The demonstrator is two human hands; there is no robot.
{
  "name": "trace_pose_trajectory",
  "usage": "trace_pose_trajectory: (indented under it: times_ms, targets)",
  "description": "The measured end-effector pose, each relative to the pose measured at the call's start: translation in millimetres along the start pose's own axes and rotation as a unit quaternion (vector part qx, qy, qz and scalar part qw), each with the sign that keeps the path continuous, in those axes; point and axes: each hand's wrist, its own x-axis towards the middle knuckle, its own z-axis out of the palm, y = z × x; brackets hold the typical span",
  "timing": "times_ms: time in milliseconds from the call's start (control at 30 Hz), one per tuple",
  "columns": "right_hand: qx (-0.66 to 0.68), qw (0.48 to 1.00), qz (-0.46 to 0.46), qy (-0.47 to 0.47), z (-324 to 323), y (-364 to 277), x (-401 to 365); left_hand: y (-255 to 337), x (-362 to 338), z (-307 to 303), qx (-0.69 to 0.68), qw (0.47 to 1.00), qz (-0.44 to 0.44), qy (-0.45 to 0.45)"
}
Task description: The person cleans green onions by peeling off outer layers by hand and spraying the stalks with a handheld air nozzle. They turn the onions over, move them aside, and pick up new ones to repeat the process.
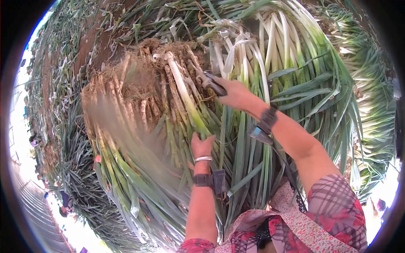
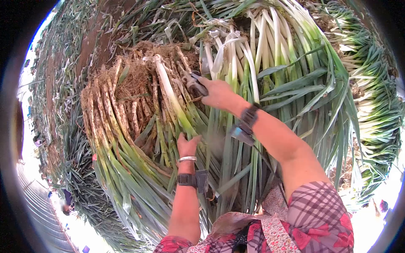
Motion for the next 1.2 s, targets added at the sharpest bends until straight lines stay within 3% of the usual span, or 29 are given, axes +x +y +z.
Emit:
trace_pose_trajectory:
  times_ms: [67, 133, 200, 333, 367, 500, 733, 867, 933, 1000, 1067, 1167, 1200]
  targets:
    - [0.018, 0.999, -0.029, 0.002, -13.9, -8.2, -41.3, -13.4, -5.6, -0.7, -0.113, 0.993, -0.040, 0.009]
    - [-0.028, 0.997, -0.076, 0.000, -10.6, -2.3, -89.3, -31.0, 2.9, 4.9, -0.133, 0.990, -0.035, 0.011]
    - [-0.077, 0.990, -0.079, -0.093, -20.4, -13.4, -136.4, -55.6, 13.3, 12.9, -0.091, 0.994, -0.038, 0.055]
    - [-0.114, 0.969, -0.071, -0.209, -23.9, -20.7, -189.6, -42.0, 8.5, 5.9, -0.066, 0.994, -0.041, 0.075]
    - [-0.110, 0.968, -0.076, -0.211, -18.4, -18.2, -192.3, -47.4, 11.8, 7.7, -0.160, 0.984, -0.031, 0.073]
    - [-0.098, 0.970, -0.087, -0.204, -3.0, -18.9, -178.5, -33.4, 9.9, 6.7, -0.017, 0.992, -0.042, 0.118]
    - [-0.112, 0.984, -0.051, -0.127, 13.5, -22.9, -123.2, -39.0, 9.8, 27.3, -0.028, 0.976, -0.014, 0.215]
    - [-0.102, 0.988, -0.070, -0.093, 23.4, -22.7, -86.7, -33.1, 3.4, 27.4, -0.021, 0.983, -0.004, 0.182]
    - [-0.112, 0.988, -0.069, -0.076, 29.4, -23.8, -67.3, -24.2, -4.7, 27.3, -0.012, 0.980, 0.021, 0.198]
    - [-0.111, 0.989, -0.079, -0.053, 37.9, -22.6, -48.3, -15.4, -15.4, 24.3, 0.001, 0.985, 0.069, 0.159]
    - [-0.107, 0.990, -0.088, -0.031, 44.8, -23.7, -31.9, -4.6, -29.7, 22.9, 0.015, 0.991, 0.028, 0.132]
    - [-0.115, 0.991, -0.073, -0.017, 47.6, -30.3, -9.9, 6.7, -41.0, 25.4, 0.270, 0.932, 0.159, 0.182]
    - [-0.126, 0.989, -0.073, -0.014, 47.3, -33.3, -4.5, 9.7, -37.7, 24.7, 0.271, 0.931, 0.160, 0.182]
